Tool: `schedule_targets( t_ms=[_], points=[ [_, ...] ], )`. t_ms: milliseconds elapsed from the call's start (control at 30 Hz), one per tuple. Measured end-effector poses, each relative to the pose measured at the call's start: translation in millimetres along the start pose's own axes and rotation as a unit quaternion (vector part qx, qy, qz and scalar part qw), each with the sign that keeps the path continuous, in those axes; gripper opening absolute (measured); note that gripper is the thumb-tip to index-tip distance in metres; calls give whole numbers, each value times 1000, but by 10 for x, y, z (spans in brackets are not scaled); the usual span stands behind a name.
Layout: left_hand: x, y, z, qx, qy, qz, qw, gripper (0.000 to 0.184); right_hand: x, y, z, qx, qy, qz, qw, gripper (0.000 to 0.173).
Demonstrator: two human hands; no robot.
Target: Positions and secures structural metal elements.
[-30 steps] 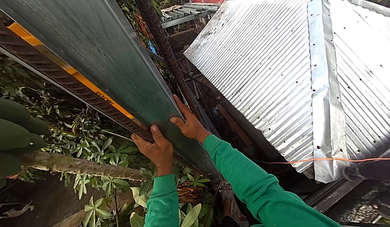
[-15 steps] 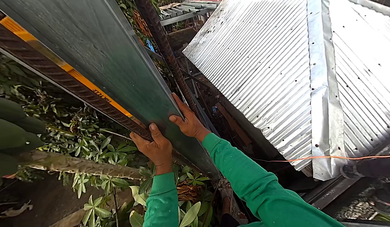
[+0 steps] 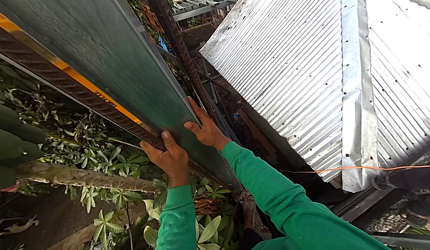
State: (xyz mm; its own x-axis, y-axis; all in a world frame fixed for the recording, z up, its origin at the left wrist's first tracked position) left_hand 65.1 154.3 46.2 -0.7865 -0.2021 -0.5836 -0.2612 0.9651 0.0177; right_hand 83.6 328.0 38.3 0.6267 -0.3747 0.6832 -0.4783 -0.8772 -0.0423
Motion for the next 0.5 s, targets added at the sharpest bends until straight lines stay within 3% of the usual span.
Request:
schedule_targets(
  t_ms=[333, 500],
  points=[
    [6, -4, -17, -1, 7, 22, 1000, 49, -118, 34, -30, 4, -1, -6, 1000, 94],
    [-8, -3, -9, -1, 14, 20, 1000, 47, 139, -59, 66, -10, 16, 10, 1000, 86]
  ],
)
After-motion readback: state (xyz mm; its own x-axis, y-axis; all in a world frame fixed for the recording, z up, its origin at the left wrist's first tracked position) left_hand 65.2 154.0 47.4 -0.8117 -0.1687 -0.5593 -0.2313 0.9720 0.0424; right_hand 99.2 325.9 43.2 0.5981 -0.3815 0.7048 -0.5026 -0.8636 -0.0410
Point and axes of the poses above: each hand's wrist, its own z-axis away from the middle knuckle, its own y-axis out of the palm, x = y × z, the point moved 9 cm from there along -z, towards the middle knuckle, and after that the axes turned 1 degree about z, right-handed, at the moved point
